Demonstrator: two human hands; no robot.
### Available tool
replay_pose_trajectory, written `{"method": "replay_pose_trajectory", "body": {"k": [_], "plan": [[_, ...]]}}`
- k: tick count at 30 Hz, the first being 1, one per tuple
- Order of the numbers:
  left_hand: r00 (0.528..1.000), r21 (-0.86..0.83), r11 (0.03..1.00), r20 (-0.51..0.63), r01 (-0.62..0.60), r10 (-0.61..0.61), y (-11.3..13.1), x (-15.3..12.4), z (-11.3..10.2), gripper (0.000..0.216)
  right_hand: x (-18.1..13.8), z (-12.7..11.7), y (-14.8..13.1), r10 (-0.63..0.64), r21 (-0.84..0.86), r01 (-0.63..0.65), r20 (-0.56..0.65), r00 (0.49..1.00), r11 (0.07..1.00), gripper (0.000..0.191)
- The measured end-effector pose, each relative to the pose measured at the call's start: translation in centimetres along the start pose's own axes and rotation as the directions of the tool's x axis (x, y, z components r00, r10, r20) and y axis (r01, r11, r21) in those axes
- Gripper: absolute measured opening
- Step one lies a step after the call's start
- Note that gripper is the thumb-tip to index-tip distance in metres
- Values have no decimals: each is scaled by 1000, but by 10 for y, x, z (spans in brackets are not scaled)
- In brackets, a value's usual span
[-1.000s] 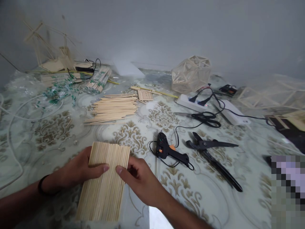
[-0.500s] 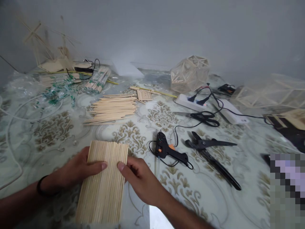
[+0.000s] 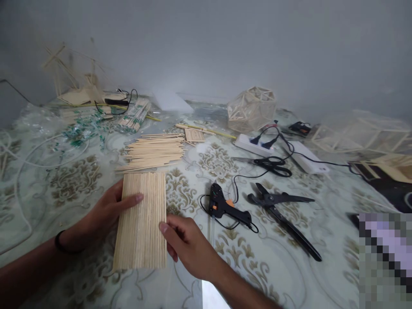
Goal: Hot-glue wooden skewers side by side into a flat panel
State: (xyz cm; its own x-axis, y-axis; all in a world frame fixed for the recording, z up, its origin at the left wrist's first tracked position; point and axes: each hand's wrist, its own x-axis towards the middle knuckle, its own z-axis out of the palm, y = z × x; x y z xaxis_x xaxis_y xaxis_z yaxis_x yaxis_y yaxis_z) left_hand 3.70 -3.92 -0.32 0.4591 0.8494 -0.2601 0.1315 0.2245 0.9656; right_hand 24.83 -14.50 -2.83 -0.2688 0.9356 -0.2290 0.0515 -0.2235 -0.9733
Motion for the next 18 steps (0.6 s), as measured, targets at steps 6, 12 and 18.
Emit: {"method": "replay_pose_trajectory", "body": {"k": [6,12,18], "plan": [[976,325,925,-18,-199,217,-8,12,-10,48,1,2,-2,1,-87,2,31,1000,996,52],[879,702,585,126,-407,460,-3,6,-7,29,0,4,-7,-76,-227,91,73,994,970,53],[852,767,438,260,-469,455,-1,0,-4,31,1,4,-9,-90,-322,123,115,989,939,53]]}}
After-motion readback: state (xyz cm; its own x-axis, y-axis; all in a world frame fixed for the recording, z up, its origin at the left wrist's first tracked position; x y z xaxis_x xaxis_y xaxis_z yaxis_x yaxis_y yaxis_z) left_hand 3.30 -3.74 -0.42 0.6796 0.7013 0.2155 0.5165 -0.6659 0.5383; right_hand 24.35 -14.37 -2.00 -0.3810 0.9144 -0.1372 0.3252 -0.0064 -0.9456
